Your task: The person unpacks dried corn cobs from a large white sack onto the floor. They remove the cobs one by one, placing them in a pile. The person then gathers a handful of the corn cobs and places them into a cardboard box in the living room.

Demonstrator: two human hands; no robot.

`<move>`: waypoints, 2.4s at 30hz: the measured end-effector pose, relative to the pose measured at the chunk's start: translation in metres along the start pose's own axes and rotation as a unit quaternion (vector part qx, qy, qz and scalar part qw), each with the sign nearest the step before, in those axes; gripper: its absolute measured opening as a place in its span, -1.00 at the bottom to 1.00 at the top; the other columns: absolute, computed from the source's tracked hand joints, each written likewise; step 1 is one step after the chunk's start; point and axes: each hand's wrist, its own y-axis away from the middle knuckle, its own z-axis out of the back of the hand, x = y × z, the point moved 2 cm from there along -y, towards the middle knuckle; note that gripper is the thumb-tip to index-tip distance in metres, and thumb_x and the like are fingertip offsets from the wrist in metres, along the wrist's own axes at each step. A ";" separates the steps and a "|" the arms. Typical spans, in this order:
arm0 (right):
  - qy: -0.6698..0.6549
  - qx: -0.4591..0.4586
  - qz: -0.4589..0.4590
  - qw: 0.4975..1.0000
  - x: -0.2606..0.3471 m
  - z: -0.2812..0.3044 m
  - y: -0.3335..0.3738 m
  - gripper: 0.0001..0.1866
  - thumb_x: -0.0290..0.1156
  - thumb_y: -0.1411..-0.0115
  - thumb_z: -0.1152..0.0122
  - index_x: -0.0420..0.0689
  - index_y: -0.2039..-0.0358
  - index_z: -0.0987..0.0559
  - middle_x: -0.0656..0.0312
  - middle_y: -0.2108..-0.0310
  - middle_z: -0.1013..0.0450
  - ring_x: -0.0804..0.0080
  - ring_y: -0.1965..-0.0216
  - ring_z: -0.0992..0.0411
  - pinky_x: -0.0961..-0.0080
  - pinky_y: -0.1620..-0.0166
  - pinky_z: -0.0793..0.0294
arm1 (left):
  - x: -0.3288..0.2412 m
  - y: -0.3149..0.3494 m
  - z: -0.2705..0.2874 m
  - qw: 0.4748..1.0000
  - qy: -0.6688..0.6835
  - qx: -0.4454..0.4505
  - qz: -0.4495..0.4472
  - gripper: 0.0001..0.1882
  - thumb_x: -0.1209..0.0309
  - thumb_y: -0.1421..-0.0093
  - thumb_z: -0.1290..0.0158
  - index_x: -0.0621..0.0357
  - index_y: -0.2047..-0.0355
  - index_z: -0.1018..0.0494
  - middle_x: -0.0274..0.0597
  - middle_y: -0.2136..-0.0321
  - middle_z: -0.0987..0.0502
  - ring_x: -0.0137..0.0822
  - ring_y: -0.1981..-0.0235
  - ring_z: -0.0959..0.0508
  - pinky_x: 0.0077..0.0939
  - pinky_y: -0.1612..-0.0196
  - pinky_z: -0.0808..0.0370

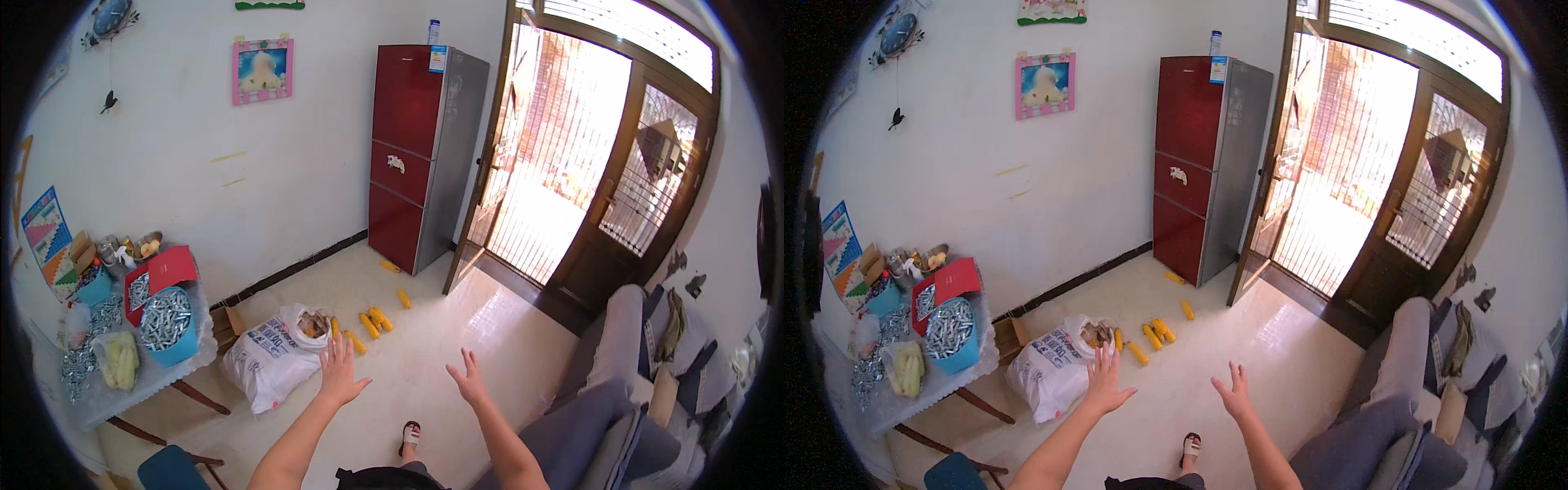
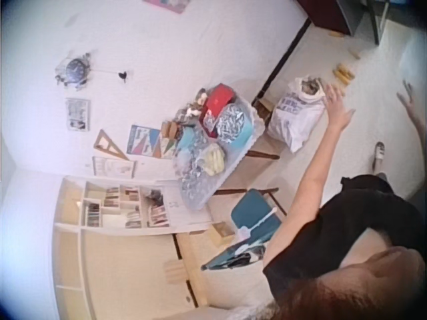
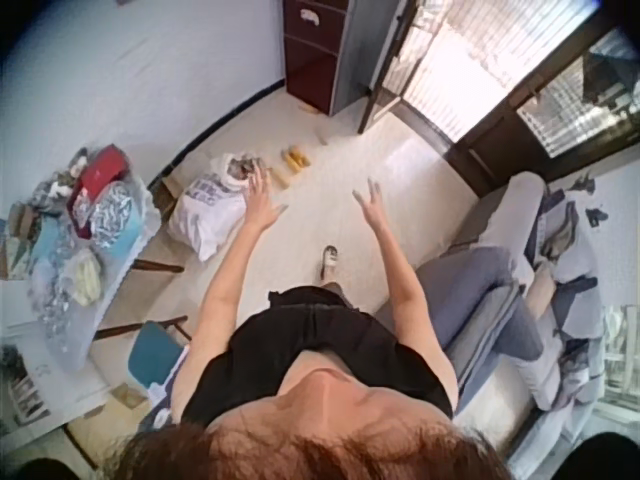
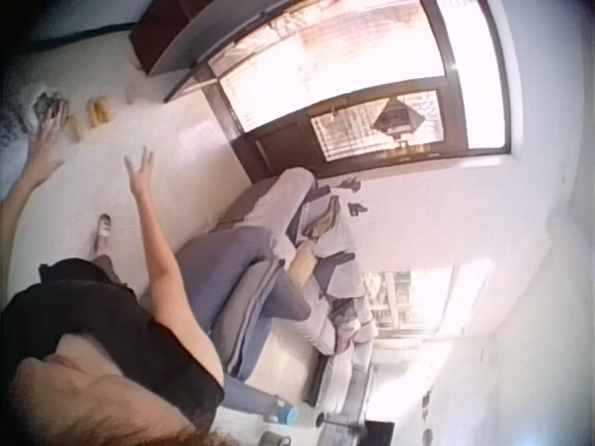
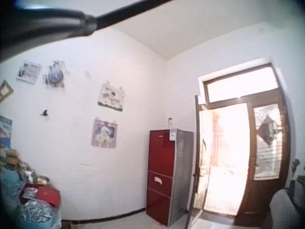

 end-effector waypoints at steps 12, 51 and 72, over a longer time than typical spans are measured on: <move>0.017 0.109 0.038 0.993 -0.013 -0.030 -0.355 -0.18 0.06 0.01 -0.17 -0.18 -0.15 -0.17 -0.15 -0.19 0.06 0.06 -0.23 0.06 0.30 -0.20 0.00 | 0.032 -0.258 -0.048 0.990 -0.017 -0.036 0.137 0.05 0.09 0.17 -0.23 0.27 -0.19 0.12 0.13 -0.23 0.29 0.16 -0.25 0.25 0.15 -0.18 0.21; 0.274 0.423 0.005 0.864 -0.503 -0.522 -1.016 -0.20 -0.22 0.06 -0.20 -0.22 -0.15 -0.10 -0.10 -0.12 -0.11 0.11 -0.14 -0.13 0.35 -0.14 -0.16 | 0.339 -0.684 -0.535 0.890 0.032 0.023 0.455 0.01 0.22 0.18 -0.23 0.34 -0.17 0.09 0.23 -0.22 0.27 0.21 -0.23 0.23 0.15 -0.18 0.19; 0.416 0.340 -0.038 0.842 -0.700 -0.705 -1.129 -0.52 -0.04 0.12 -0.22 -0.18 0.30 -0.52 0.19 0.42 -0.50 0.40 0.32 -0.46 0.46 0.25 -0.42 | 0.459 -0.626 -0.788 0.889 0.104 -0.037 0.444 -0.15 0.29 0.08 -0.19 0.33 -0.14 -0.01 0.28 -0.18 0.11 0.20 -0.12 -0.11 -0.19 -0.13 -0.14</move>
